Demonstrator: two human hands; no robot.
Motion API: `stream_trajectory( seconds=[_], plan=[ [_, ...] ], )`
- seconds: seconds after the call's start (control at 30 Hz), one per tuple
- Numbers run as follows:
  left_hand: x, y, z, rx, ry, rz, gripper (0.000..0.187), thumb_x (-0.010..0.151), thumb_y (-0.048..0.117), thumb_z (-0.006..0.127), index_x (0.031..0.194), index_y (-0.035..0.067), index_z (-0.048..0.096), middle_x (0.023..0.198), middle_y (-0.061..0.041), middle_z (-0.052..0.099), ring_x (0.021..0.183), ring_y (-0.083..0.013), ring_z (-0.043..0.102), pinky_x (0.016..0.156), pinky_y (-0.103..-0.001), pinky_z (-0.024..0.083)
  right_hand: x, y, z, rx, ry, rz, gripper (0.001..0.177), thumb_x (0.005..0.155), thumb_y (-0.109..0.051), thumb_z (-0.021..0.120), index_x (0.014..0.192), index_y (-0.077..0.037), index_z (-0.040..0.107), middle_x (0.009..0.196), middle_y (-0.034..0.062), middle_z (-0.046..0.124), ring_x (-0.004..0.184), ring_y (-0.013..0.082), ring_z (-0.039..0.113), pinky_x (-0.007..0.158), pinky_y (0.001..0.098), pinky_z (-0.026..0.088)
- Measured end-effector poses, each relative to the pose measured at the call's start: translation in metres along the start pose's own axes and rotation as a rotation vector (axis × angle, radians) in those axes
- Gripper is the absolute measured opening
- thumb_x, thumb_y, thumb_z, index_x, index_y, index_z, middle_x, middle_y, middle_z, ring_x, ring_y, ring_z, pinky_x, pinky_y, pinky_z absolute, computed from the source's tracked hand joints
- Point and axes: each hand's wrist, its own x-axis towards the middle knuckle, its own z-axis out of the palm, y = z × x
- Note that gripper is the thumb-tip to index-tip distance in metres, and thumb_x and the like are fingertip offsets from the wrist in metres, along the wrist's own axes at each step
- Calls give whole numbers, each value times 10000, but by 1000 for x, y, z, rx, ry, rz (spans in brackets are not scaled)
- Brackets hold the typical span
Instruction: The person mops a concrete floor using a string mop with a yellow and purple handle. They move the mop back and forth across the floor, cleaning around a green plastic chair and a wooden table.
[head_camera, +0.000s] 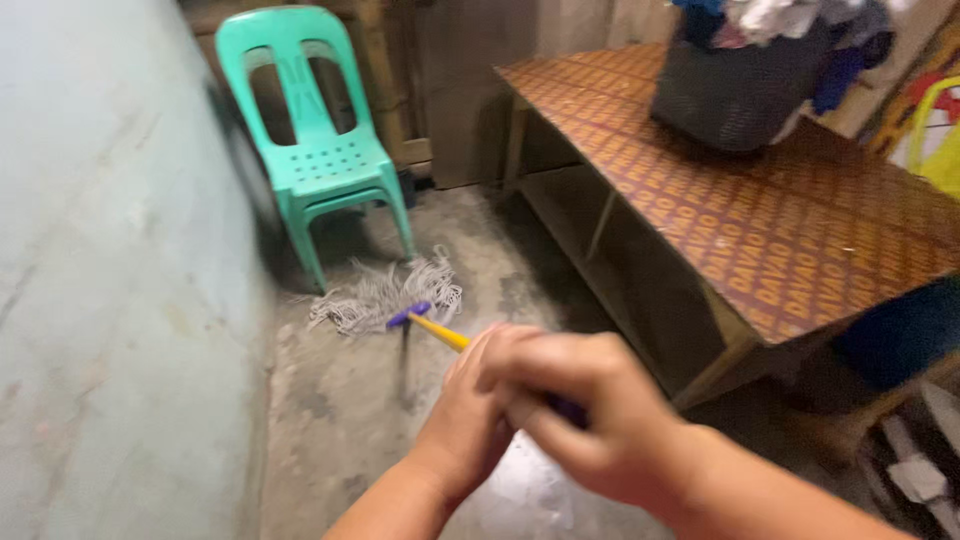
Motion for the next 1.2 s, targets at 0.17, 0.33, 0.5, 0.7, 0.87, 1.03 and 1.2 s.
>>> stream_trajectory(
  seconds=[0.17, 0.33, 0.5, 0.7, 0.87, 1.03, 1.2],
  plan=[
    [44, 87, 42, -504, 32, 90, 361, 942, 190, 642, 1281, 78, 592, 1255, -142, 668, 1177, -307, 663, 1052, -388, 539, -28, -76, -107, -149, 123, 289, 176, 899, -58, 684, 1047, -88, 775, 872, 16, 746, 757, 130, 690, 657, 274, 600],
    [54, 117, 71, -566, -38, 307, 296, 987, 197, 637, 1255, 79, 591, 1295, -129, 647, 1224, -270, 619, 1108, -351, 484, -41, -68, -122, -218, 99, 171, 168, 866, -70, 731, 1031, -102, 728, 883, 33, 727, 814, 176, 737, 724, 311, 590],
    [48, 56, 93, -327, -127, 177, 438, 879, 237, 673, 1289, 93, 610, 1344, -107, 622, 1333, -331, 552, 1178, -411, 416, -45, -17, -114, -37, -123, -42, 129, 855, -11, 707, 976, -52, 689, 900, 89, 733, 873, 253, 763, 801, 329, 600],
    [17, 16, 107, 72, -207, -236, 510, 911, 218, 650, 1409, 147, 564, 1437, -89, 572, 1413, -350, 428, 1123, -507, 325, -79, 100, -63, -47, 8, 96, 192, 820, -5, 728, 1007, -48, 721, 952, 91, 720, 916, 240, 702, 834, 327, 564],
    [11, 31, 114, 189, -341, -365, 706, 821, 203, 759, 1447, 117, 444, 1521, -135, 456, 1438, -391, 311, 1090, -578, 265, -86, 133, -64, -48, 152, 311, 141, 886, -43, 701, 1020, -49, 746, 957, 77, 732, 885, 177, 699, 792, 301, 544],
    [36, 52, 125, 166, -69, -100, 523, 869, 152, 694, 1368, 105, 544, 1505, -193, 530, 1392, -346, 510, 1120, -424, 425, -74, 56, -91, 146, 165, 160, 162, 907, 0, 660, 1051, -19, 731, 974, 79, 769, 940, 152, 714, 896, 284, 563],
    [71, 100, 121, -219, -20, 214, 368, 949, 199, 630, 1276, 38, 578, 1174, -160, 666, 1115, -273, 658, 956, -364, 515, -69, -49, -137, 27, 163, -41, 172, 899, -11, 676, 1058, -47, 730, 909, 36, 774, 825, 82, 763, 761, 238, 610]
  ],
)
